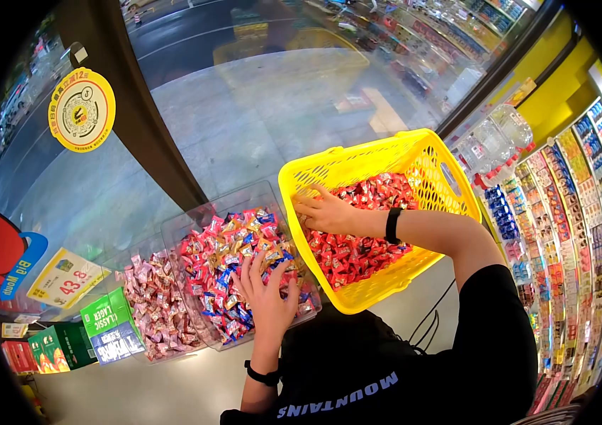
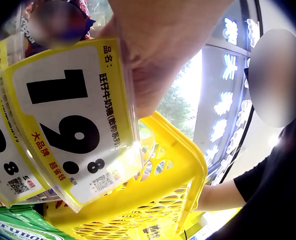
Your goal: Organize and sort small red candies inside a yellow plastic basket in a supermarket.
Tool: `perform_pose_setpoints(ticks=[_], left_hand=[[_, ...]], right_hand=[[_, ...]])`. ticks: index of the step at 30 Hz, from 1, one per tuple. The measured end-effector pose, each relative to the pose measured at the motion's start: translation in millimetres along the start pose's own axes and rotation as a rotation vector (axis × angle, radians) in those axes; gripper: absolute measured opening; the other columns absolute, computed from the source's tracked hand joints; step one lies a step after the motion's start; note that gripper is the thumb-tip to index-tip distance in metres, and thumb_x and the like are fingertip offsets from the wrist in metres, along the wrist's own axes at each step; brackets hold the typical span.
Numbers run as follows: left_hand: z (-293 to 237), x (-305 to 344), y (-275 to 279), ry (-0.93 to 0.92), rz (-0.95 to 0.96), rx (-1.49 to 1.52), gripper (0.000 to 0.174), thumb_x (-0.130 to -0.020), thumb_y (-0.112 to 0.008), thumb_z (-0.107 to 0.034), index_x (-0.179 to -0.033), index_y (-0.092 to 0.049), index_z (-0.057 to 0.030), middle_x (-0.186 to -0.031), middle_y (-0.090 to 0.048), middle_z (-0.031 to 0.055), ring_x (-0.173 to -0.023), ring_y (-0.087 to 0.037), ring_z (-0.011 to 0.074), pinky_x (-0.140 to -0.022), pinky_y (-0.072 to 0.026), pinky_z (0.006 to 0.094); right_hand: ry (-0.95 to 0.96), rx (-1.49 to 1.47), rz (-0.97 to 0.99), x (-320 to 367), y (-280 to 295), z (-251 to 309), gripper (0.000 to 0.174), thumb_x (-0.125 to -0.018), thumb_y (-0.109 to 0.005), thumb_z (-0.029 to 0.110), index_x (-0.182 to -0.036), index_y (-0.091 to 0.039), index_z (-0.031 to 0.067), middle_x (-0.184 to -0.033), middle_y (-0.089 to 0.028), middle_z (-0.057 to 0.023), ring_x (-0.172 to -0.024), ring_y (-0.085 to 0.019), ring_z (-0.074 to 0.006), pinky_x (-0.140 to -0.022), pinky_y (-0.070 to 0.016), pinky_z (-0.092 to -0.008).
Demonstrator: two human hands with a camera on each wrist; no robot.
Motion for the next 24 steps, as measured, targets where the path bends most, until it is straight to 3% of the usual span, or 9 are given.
perform_pose_setpoints(ticks=[5, 6, 10, 14, 17, 20, 24], left_hand=[[0.7, 0.3, 1.4, 0.002, -0.001, 0.020, 0.034, -0.085, -0.080, -0.015, -0.119, -0.077, -0.0170, -0.153, -0.053, 0.0135, -0.151, -0.038, 0.0426, -0.128, -0.0170, 0.0652], [0.2, -0.4, 2.2, 0.002, 0.000, 0.022, 0.034, -0.085, -0.080, -0.014, -0.119, -0.077, -0.0165, -0.153, -0.054, 0.0136, -0.151, -0.038, 0.0426, -0.128, -0.0177, 0.0648], [-0.6, -1.8, 2.9, -0.013, -0.031, 0.041, 0.034, -0.084, -0.079, -0.011, -0.118, -0.076, -0.0144, -0.151, -0.056, 0.0137, -0.150, -0.040, 0.0426, -0.127, -0.0211, 0.0629], [2.7, -9.5, 9.9, -0.061, -0.153, 0.086, 0.030, -0.085, -0.078, -0.008, -0.114, -0.076, -0.0129, -0.146, -0.060, 0.0138, -0.147, -0.044, 0.0423, -0.126, -0.0240, 0.0609], [-8.7, -27.5, 22.5, -0.127, -0.238, 0.127, 0.028, -0.085, -0.077, -0.009, -0.113, -0.077, -0.0108, -0.148, -0.058, 0.0144, -0.145, -0.045, 0.0410, -0.127, -0.0229, 0.0617], [-45.3, -47.0, 31.0, -0.219, -0.135, 0.125, 0.031, -0.085, -0.084, -0.018, -0.115, -0.078, -0.0172, -0.148, -0.057, 0.0119, -0.148, -0.041, 0.0413, -0.127, -0.0169, 0.0681], [-90.9, -60.8, 19.1, -0.356, -0.044, 0.042, 0.031, -0.080, -0.091, -0.032, -0.108, -0.082, -0.0214, -0.147, -0.059, 0.0079, -0.147, -0.042, 0.0394, -0.128, -0.0148, 0.0687]], right_hand=[[-0.029, -0.086, -0.063, -6.5, 18.0, -8.1, 0.018, -0.090, -0.070, 0.022, -0.105, -0.079, 0.0162, -0.145, -0.059, -0.0079, -0.150, -0.045, -0.0284, -0.118, -0.0396, -0.0561], [-0.071, -0.189, -0.095, -9.0, 30.6, -13.2, 0.014, -0.089, -0.072, 0.021, -0.098, -0.079, 0.0135, -0.141, -0.063, -0.0096, -0.140, -0.056, -0.0313, -0.113, -0.0461, -0.0511], [-0.251, -0.551, 0.059, -5.2, 65.5, -34.4, 0.013, -0.086, -0.075, 0.025, -0.093, -0.080, 0.0156, -0.139, -0.064, -0.0169, -0.125, -0.065, -0.0362, -0.105, -0.0530, -0.0497], [-0.318, -0.923, 0.124, 10.5, 110.2, -44.4, 0.016, -0.083, -0.083, 0.026, -0.090, -0.081, 0.0119, -0.135, -0.065, -0.0176, -0.121, -0.066, -0.0384, -0.105, -0.0529, -0.0464], [-0.323, -0.966, 0.156, 24.9, 135.0, -39.0, 0.016, -0.086, -0.084, 0.024, -0.093, -0.081, 0.0104, -0.137, -0.065, -0.0165, -0.124, -0.065, -0.0362, -0.104, -0.0533, -0.0458], [-0.312, -1.021, 0.080, 35.7, 154.0, -31.6, 0.019, -0.086, -0.086, 0.021, -0.099, -0.082, 0.0086, -0.138, -0.065, -0.0170, -0.126, -0.064, -0.0346, -0.104, -0.0535, -0.0456], [-0.236, -1.141, -0.069, 47.9, 175.5, -19.8, 0.020, -0.087, -0.087, 0.015, -0.104, -0.081, 0.0069, -0.137, -0.065, -0.0174, -0.127, -0.065, -0.0339, -0.104, -0.0544, -0.0437]])
Point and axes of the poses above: each hand's wrist, its own x-axis away from the middle knuckle, its own y-axis out of the back of the hand, z = x × y, the point moved 1 cm from there along -x, towards the middle knuckle
